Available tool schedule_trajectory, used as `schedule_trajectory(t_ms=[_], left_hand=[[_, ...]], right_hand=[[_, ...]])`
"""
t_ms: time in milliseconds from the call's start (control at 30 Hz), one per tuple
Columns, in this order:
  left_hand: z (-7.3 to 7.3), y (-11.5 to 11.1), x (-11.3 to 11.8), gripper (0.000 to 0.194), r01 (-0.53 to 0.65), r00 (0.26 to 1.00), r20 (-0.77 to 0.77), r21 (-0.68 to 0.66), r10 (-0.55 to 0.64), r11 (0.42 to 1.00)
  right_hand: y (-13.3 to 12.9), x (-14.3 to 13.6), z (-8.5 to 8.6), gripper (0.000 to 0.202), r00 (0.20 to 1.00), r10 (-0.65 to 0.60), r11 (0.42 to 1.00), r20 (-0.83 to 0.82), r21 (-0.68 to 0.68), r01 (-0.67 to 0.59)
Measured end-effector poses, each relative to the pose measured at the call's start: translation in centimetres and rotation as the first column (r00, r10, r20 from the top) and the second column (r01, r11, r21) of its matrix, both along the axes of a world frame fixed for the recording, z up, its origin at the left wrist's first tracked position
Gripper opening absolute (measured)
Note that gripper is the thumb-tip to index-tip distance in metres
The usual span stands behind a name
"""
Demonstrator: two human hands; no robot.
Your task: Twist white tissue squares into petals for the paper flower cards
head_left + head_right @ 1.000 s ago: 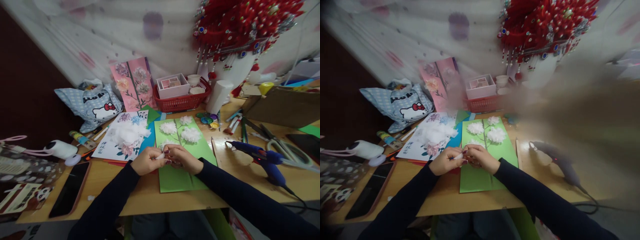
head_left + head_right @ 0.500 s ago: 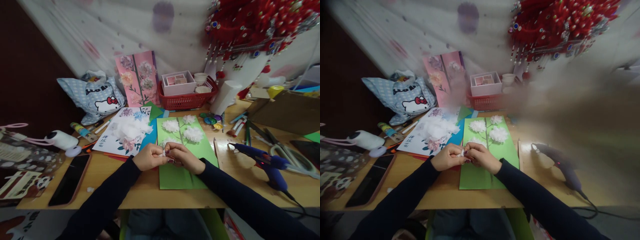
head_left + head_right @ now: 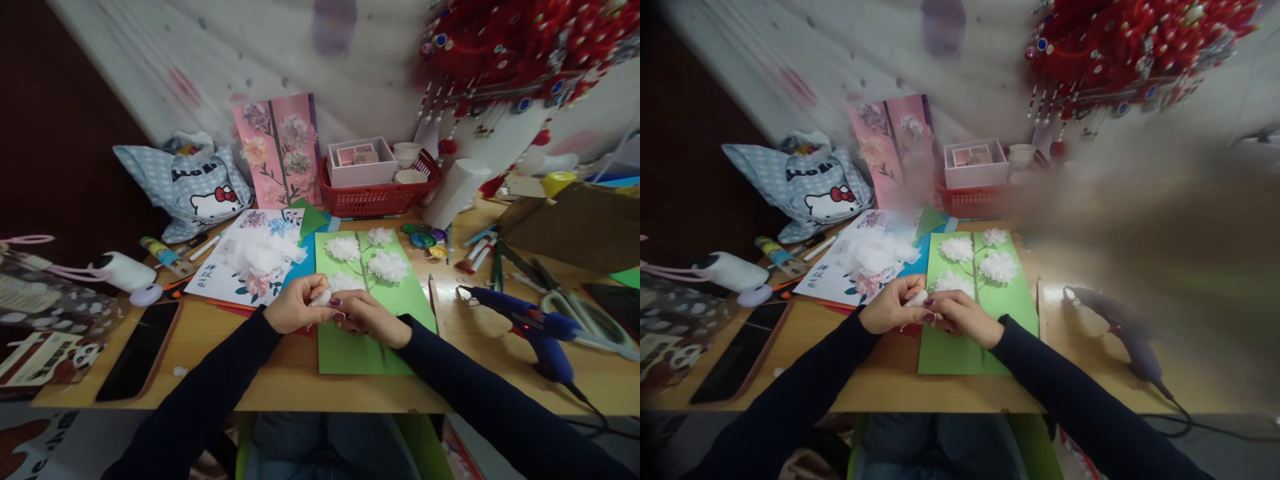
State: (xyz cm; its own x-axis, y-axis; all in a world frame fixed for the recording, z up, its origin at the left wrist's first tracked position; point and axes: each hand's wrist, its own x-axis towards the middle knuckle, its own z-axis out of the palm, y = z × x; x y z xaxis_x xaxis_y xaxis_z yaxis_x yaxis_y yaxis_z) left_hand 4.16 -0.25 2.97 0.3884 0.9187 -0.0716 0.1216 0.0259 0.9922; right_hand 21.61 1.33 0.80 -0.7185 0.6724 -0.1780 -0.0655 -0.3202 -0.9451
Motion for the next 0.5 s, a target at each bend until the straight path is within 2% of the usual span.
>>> schedule_trajectory(t_ms=[200,500], left_hand=[[-0.36,-0.21,-0.30,0.061,0.009,1.000,0.021,-0.073,-0.007,0.997],[-0.55,-0.22,-0.14,0.058,0.001,1.000,-0.002,-0.088,-0.001,0.996]], right_hand=[[0.00,0.05,0.02,0.034,1.000,-0.018,0.999,-0.001,0.045,0.018],[0.15,0.17,0.59,0.043,0.992,-0.117,0.978,0.055,0.182,0.105]])
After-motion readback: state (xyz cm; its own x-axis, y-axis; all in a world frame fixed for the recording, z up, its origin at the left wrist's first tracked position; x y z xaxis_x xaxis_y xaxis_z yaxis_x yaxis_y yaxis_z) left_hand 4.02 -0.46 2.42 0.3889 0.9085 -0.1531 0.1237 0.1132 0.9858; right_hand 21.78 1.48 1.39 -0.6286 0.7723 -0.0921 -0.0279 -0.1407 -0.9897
